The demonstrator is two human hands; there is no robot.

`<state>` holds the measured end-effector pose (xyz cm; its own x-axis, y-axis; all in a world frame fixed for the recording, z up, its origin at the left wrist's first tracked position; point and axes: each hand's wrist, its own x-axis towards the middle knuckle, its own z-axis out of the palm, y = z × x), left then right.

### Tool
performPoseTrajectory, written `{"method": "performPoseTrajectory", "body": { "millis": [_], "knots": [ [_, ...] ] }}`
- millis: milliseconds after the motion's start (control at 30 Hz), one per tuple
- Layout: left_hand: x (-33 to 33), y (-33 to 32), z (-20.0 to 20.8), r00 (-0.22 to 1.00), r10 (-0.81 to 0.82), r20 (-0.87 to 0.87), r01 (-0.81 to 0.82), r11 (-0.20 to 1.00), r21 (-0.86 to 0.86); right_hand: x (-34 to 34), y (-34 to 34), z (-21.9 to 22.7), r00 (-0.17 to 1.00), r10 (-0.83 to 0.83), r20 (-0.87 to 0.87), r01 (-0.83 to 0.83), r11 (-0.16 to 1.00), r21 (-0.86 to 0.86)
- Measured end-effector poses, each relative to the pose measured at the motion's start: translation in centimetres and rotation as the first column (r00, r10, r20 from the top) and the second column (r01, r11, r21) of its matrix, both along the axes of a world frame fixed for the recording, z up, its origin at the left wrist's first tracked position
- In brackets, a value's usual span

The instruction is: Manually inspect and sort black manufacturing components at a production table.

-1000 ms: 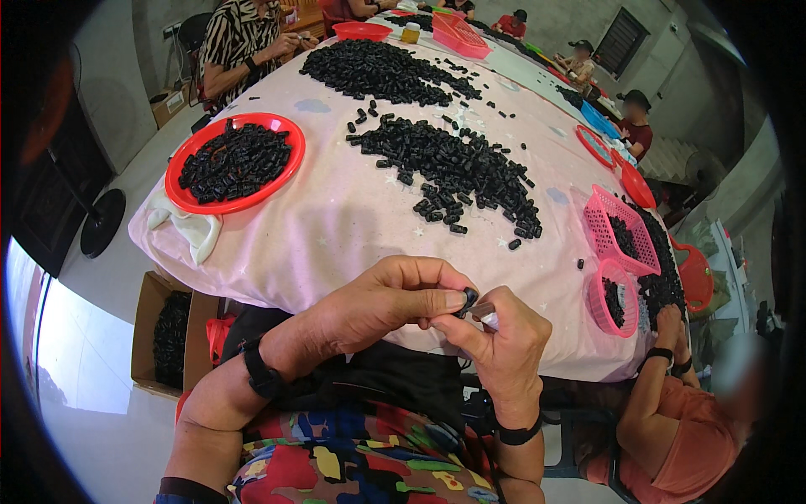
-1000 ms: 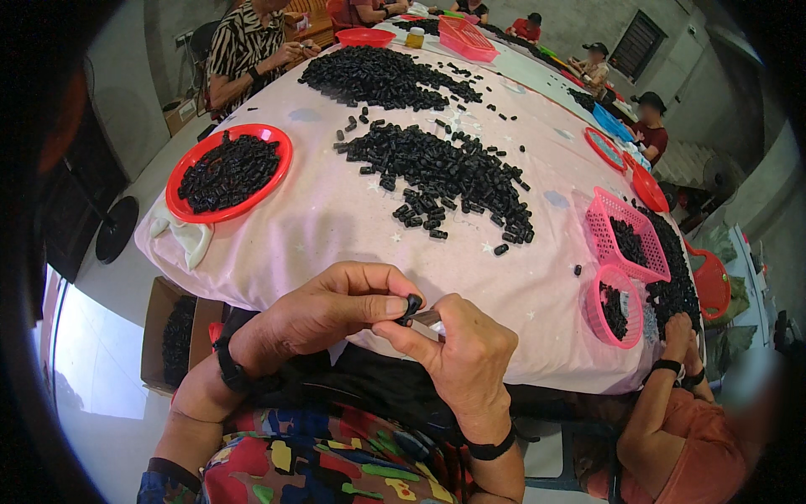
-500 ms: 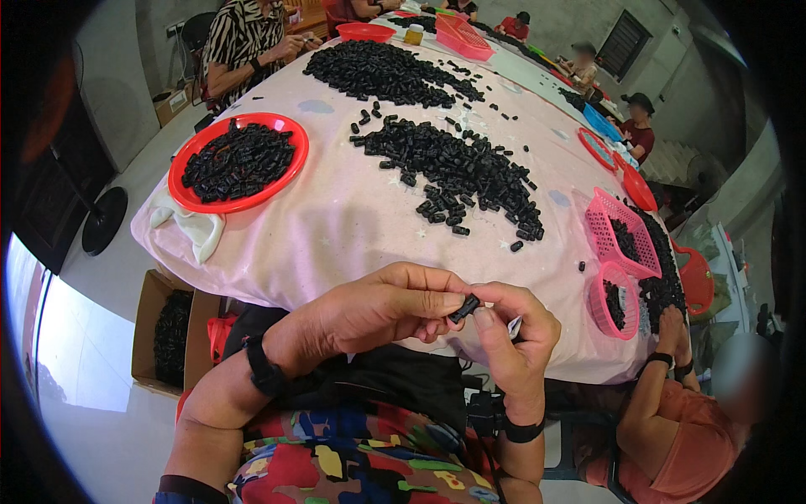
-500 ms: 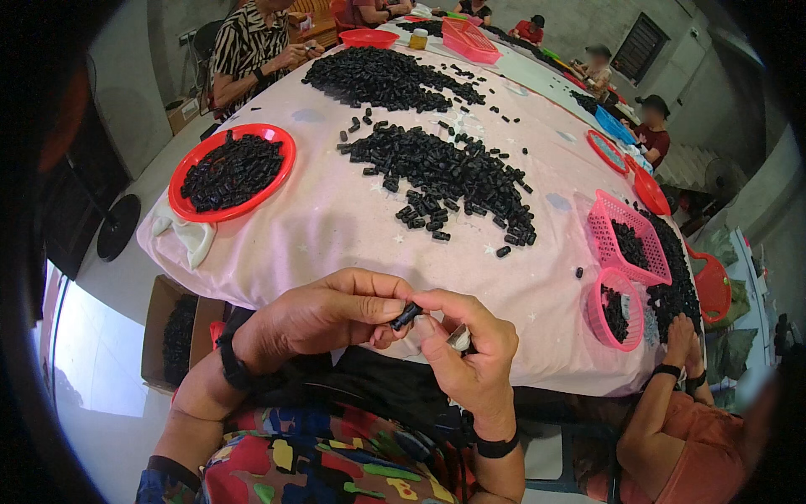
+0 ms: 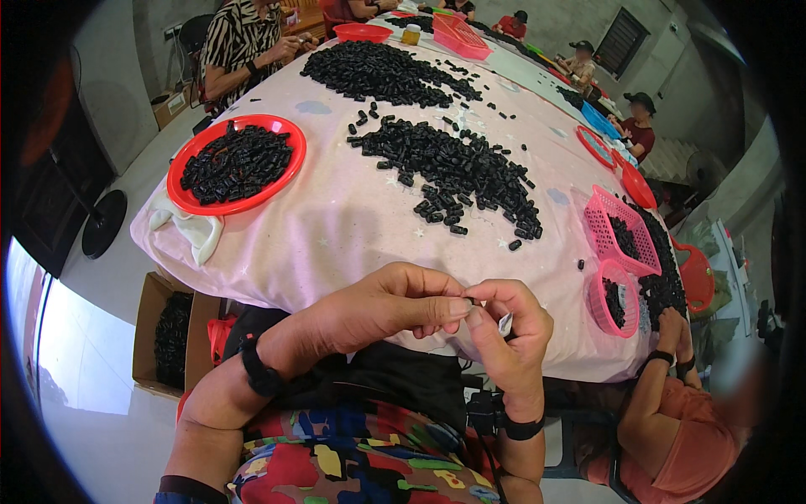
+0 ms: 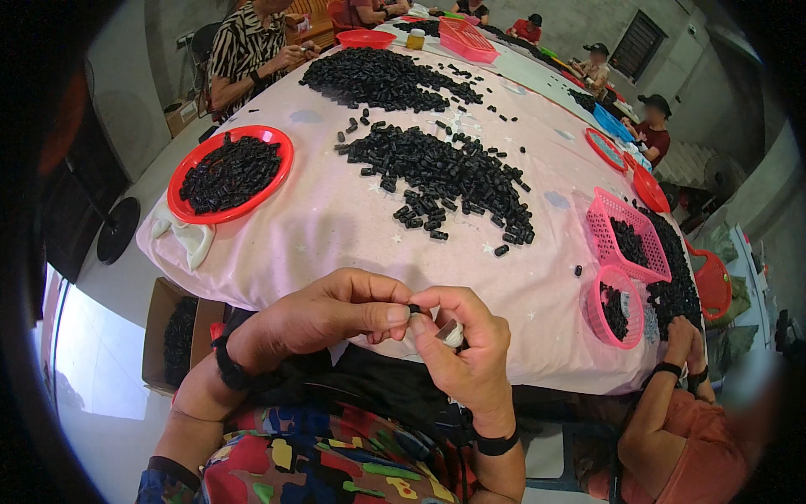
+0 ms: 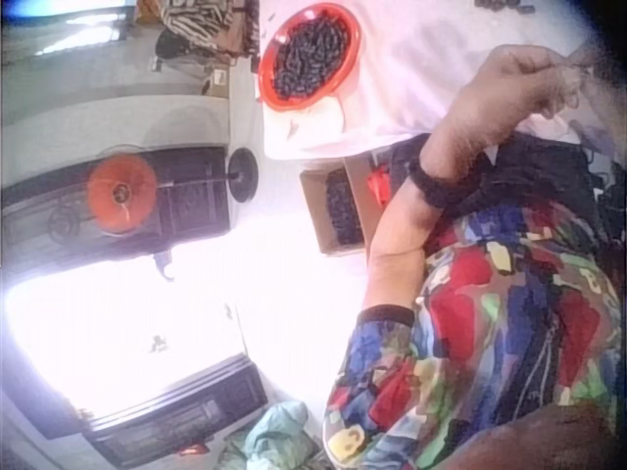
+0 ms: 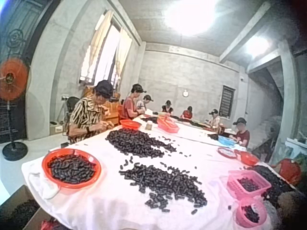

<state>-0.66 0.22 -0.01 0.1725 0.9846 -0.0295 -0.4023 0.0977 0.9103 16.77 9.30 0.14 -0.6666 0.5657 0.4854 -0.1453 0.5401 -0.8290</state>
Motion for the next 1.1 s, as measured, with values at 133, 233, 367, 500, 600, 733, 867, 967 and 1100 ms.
{"method": "performPoseTrajectory", "body": {
  "millis": [133,233,367,500,600,733,867,967,1100],
  "knots": [
    [0.1,-0.2,0.5,0.990,0.034,-0.139,-0.022,0.996,0.083,0.0,-0.4,0.6,0.999,-0.035,0.001,0.035,0.999,0.041],
    [0.1,-0.5,0.8,0.986,0.028,-0.162,-0.006,0.991,0.132,0.1,-0.1,-0.3,0.998,-0.030,-0.060,0.032,0.999,0.021],
    [0.4,-0.6,1.0,0.990,0.042,-0.134,-0.022,0.989,0.149,0.0,-0.4,-0.3,0.993,-0.047,-0.112,0.042,0.998,-0.043],
    [0.7,-0.5,0.9,0.996,0.087,-0.030,-0.077,0.968,0.239,0.0,-0.5,-0.3,0.974,-0.130,-0.187,0.121,0.991,-0.058],
    [0.6,-0.5,1.0,0.996,0.090,-0.012,-0.084,0.965,0.250,0.2,-0.6,-0.2,0.975,-0.114,-0.189,0.099,0.991,-0.088],
    [0.8,-0.6,1.4,0.994,0.108,-0.003,-0.105,0.965,0.240,0.3,-0.6,-0.3,0.976,-0.093,-0.199,0.067,0.989,-0.131],
    [0.8,-0.7,1.3,0.992,0.122,0.009,-0.120,0.961,0.247,0.0,-1.1,0.3,0.972,-0.087,-0.216,0.056,0.988,-0.145],
    [0.8,-0.6,1.2,0.992,0.125,0.007,-0.122,0.956,0.267,0.6,-0.5,-0.2,0.976,-0.049,-0.211,0.032,0.996,-0.082],
    [0.9,-0.5,0.9,0.990,0.137,-0.015,-0.128,0.951,0.281,0.4,-0.5,-0.2,0.978,-0.096,-0.186,0.118,0.987,0.109]
  ]
}}
